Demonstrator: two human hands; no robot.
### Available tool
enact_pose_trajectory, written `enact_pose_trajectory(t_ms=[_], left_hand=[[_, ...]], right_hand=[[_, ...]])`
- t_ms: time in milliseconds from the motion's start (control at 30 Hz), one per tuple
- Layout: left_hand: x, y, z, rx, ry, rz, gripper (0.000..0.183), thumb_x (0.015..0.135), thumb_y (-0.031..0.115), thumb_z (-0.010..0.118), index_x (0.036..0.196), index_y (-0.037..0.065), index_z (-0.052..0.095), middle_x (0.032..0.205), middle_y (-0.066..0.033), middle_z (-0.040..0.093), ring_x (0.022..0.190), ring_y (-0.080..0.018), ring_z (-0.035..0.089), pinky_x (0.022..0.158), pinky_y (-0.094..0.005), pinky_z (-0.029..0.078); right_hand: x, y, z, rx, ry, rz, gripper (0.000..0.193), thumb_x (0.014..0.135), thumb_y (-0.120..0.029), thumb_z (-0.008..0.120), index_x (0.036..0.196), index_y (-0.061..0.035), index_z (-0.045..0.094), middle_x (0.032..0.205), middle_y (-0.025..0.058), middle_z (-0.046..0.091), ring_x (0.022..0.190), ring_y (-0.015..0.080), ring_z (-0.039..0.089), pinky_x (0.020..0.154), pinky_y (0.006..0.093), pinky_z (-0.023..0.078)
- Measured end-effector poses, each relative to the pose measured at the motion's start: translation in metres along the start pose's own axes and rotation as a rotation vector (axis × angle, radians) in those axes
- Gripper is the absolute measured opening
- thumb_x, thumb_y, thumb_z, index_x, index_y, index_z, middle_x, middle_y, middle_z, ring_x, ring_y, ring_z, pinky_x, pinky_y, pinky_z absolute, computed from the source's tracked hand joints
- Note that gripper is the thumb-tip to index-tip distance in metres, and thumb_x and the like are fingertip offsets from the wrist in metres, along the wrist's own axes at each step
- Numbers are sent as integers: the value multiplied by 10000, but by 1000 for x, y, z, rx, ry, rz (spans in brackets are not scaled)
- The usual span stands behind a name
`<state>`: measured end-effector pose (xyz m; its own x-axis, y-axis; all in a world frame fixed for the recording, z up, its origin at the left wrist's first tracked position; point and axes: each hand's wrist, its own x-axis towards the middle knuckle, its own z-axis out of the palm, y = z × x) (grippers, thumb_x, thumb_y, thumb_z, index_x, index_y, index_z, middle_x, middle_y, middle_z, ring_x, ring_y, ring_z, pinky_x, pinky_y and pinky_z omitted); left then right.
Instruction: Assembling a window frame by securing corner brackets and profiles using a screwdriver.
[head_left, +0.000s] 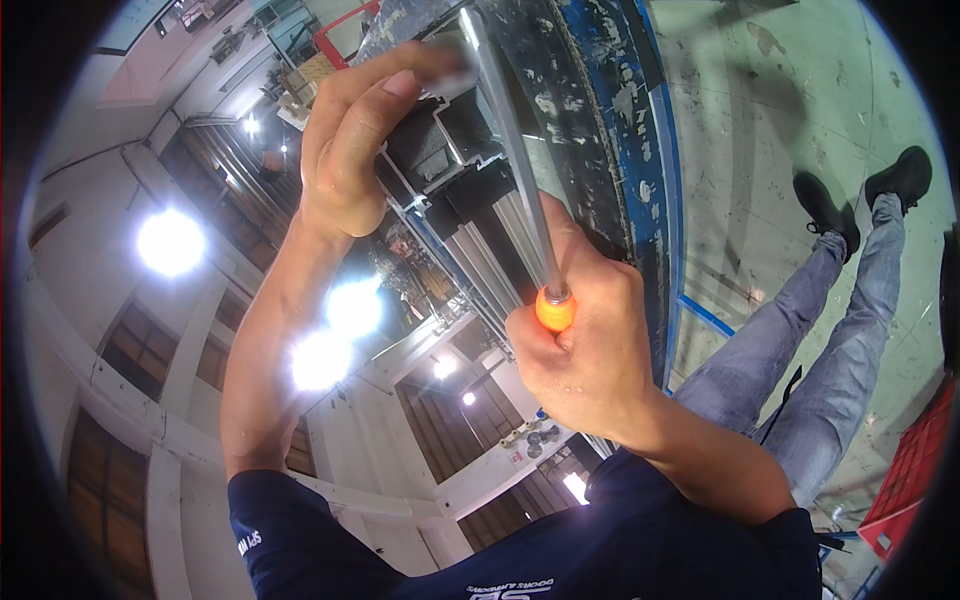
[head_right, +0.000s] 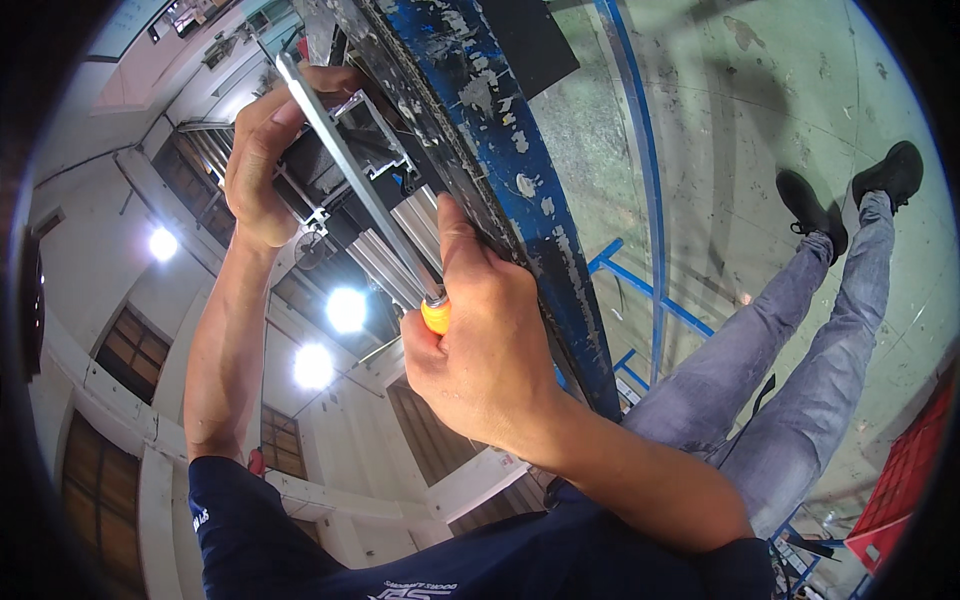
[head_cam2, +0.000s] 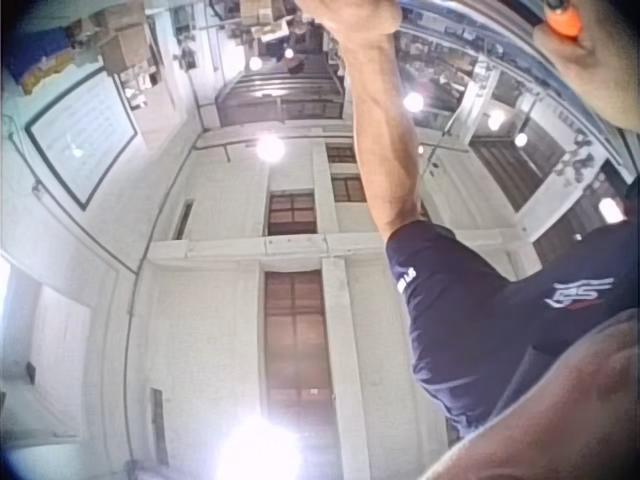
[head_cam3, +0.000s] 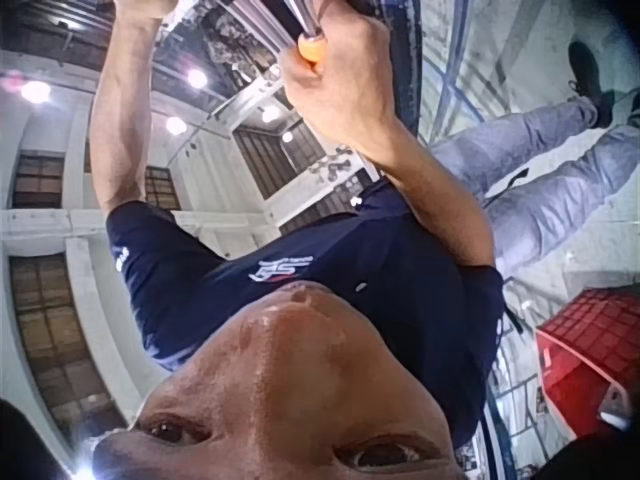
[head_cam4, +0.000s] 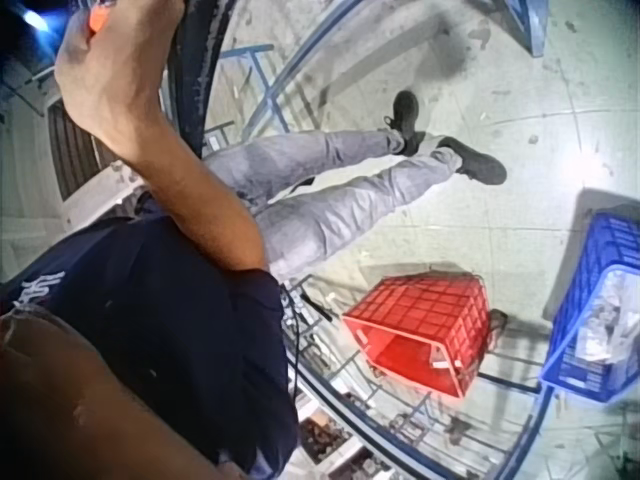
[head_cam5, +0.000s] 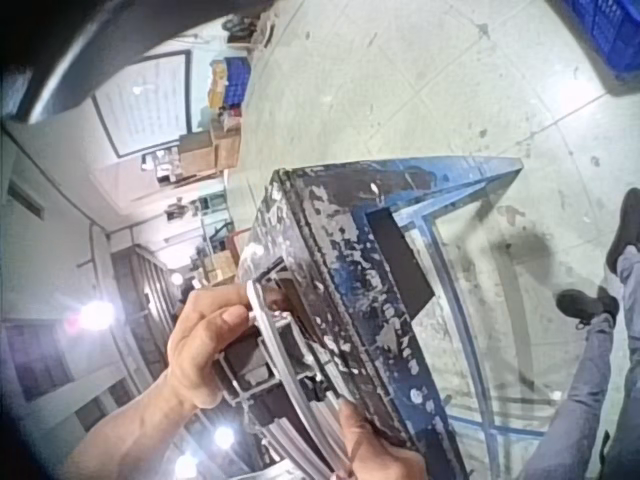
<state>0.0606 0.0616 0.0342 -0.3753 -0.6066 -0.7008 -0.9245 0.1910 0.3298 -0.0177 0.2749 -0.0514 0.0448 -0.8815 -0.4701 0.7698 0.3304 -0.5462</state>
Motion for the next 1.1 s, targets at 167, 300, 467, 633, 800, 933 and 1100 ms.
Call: enact_pose_trajectory(t_ms=[167, 300, 467, 633, 800, 933, 1100], left_hand=[[1, -2, 3, -27, 82, -61, 434, 992, 267, 449, 1158, -52, 692, 989, -141, 745, 885, -184, 688, 828, -275, 518], [5, 9, 1, 5, -15, -57, 457, 966, 294, 455, 1139, -61, 686, 955, -126, 737, 867, -174, 674, 800, -271, 499], [4, 10, 4, -13, -12, -74, 479, 954, 314, 448, 1134, -62, 684, 937, -122, 734, 864, -175, 669, 795, -273, 492], [2, 7, 2, -28, -3, -87, 458, 952, 299, 461, 1120, -65, 682, 947, -122, 731, 870, -178, 663, 805, -276, 491], [2, 8, 4, -1, 23, -50, 445, 953, 287, 467, 1113, -67, 684, 969, -123, 730, 898, -176, 661, 831, -279, 489], [2, 8, 2, -69, 3, -63, 433, 960, 274, 465, 1115, -64, 687, 988, -127, 729, 923, -173, 660, 855, -281, 486], [4, 1, 4, -90, -9, -60, 421, 968, 256, 465, 1124, -66, 687, 1002, -130, 729, 935, -178, 662, 867, -284, 488]], right_hand=[[0, -1, 0, -31, 16, -6, 695, 752, 97, 551, 1445, 83, 497, 790, 167, 650, 642, 166, 617, 651, 292, 524], [0, 3, 2, -20, 40, -30, 690, 754, 98, 546, 1442, 85, 498, 809, 184, 661, 650, 187, 638, 657, 302, 533], [1, 2, 0, -17, -1, -29, 689, 751, 102, 534, 1439, 79, 510, 795, 164, 657, 632, 161, 616, 641, 303, 529], [-1, 0, 1, 18, -31, 29, 688, 746, 121, 523, 1432, 70, 529, 749, 105, 631, 612, 87, 557, 605, 263, 501], [3, -1, -4, -9, -98, 66, 733, 754, 45, 697, 1416, 215, 431, 1212, 400, 629, 1081, 491, 687, 962, 409, 555], [2, -3, -4, 13, -103, 80, 734, 752, 46, 695, 1417, 213, 432, 1230, 402, 623, 1100, 489, 682, 979, 407, 548], [1, 3, 0, -11, -14, 5, 716, 752, 134, 531, 1463, 43, 515, 755, 86, 635, 648, 67, 551, 631, 248, 504]])
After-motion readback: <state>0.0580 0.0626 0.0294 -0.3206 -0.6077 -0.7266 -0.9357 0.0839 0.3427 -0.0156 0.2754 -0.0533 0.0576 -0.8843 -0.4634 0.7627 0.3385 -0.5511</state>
